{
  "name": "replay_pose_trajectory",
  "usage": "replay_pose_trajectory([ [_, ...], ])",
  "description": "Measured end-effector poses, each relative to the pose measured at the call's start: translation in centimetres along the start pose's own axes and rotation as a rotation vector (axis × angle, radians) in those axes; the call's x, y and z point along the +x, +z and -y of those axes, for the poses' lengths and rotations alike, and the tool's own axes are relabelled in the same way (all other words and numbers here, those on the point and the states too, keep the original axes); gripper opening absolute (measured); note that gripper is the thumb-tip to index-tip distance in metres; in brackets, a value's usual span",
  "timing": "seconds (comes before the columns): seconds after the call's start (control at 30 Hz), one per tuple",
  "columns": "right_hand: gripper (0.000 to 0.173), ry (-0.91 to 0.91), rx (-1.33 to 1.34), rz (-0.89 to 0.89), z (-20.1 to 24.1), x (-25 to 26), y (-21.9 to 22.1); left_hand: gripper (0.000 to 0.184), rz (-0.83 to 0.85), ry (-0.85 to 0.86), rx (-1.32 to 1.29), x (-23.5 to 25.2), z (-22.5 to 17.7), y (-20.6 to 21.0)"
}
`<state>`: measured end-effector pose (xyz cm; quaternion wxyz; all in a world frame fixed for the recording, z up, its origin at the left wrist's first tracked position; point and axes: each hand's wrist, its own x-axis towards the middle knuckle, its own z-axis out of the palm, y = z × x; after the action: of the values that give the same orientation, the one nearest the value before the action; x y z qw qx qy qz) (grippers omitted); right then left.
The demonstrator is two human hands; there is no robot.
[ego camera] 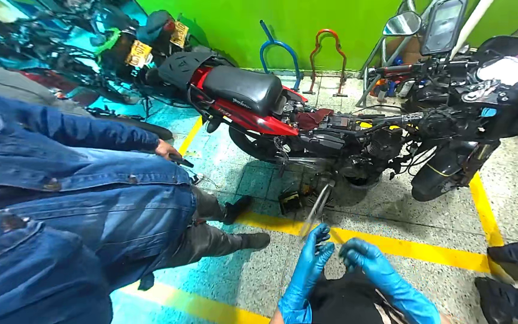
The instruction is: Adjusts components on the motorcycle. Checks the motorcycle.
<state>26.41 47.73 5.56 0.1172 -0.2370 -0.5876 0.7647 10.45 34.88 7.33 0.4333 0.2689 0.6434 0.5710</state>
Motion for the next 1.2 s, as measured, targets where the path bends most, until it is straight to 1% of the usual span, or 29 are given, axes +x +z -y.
replay_pose_trajectory([
  [0.03,0.021,0.048,-0.002,0.058,-0.5,-0.1,0.6,0.062,0.012,0.04,-0.048,-0.1,-0.1,-0.1],
  [0.1,0.022,0.195,0.013,0.102,-1.1,0.0,1.6,0.055,0.0,0.071,-0.127,-0.3,0.2,-0.2],
  [0.17,0.023,0.265,0.046,0.137,-0.8,0.2,1.7,0.05,0.009,0.078,-0.196,-0.1,0.9,-0.6],
  [0.27,0.021,0.253,0.067,0.162,-0.8,0.3,1.0,0.046,0.035,0.109,-0.229,-0.1,0.7,-0.9],
  [0.37,0.02,0.232,0.058,0.17,-1.6,0.0,0.7,0.044,-0.002,0.117,-0.247,-0.3,0.1,-0.4],
  [0.53,0.026,0.233,-0.052,0.216,-2.4,-0.8,1.0,0.032,-0.185,0.203,-0.263,-0.4,-0.1,0.2],
  [0.63,0.026,0.213,-0.09,0.251,-2.5,-0.9,1.0,0.019,-0.284,0.169,-0.247,-1.1,-1.1,0.3],
  [0.7,0.025,0.218,-0.138,0.276,-2.2,-0.9,1.1,0.01,-0.353,0.147,-0.281,-1.3,-1.7,0.4],
  [0.77,0.024,0.2,-0.19,0.302,-2.0,-0.9,1.3,0.015,-0.392,0.135,-0.326,-1.2,-1.9,0.5],
  [0.8,0.025,0.187,-0.23,0.315,-1.9,-1.0,1.4,0.015,-0.389,0.119,-0.341,-1.0,-1.9,0.5],
  [0.83,0.027,0.179,-0.29,0.329,-1.6,-1.1,1.5,0.007,-0.365,0.094,-0.358,-0.8,-1.6,0.5],
  [0.87,0.029,0.173,-0.358,0.344,-1.3,-1.2,1.5,0.008,-0.325,0.049,-0.382,-0.6,-1.2,0.4],
  [0.9,0.03,0.17,-0.418,0.353,-1.1,-1.1,1.5,0.022,-0.278,-0.012,-0.417,-0.4,-1.1,0.3],
  [0.93,0.031,0.171,-0.46,0.356,-0.9,-1.1,1.5,0.033,-0.226,-0.067,-0.459,-0.4,-0.9,0.1],
  [0.97,0.032,0.173,-0.493,0.353,-0.7,-1.0,1.6,0.038,-0.173,-0.097,-0.491,-0.4,-0.5,-0.1],
  [1.07,0.034,0.207,-0.539,0.27,-0.5,-1.4,1.4,0.04,-0.092,-0.099,-0.523,-0.9,0.4,-0.2],
  [1.13,0.034,0.225,-0.529,0.193,-0.6,-1.6,1.1,0.04,-0.102,-0.106,-0.497,-1.1,0.5,0.0],
  [1.17,0.034,0.223,-0.52,0.163,-0.6,-1.6,0.8,0.038,-0.144,-0.106,-0.455,-1.1,0.4,0.3],
  [1.2,0.033,0.212,-0.506,0.141,-0.7,-1.6,0.6,0.032,-0.212,-0.098,-0.405,-1.0,0.3,0.6],
])
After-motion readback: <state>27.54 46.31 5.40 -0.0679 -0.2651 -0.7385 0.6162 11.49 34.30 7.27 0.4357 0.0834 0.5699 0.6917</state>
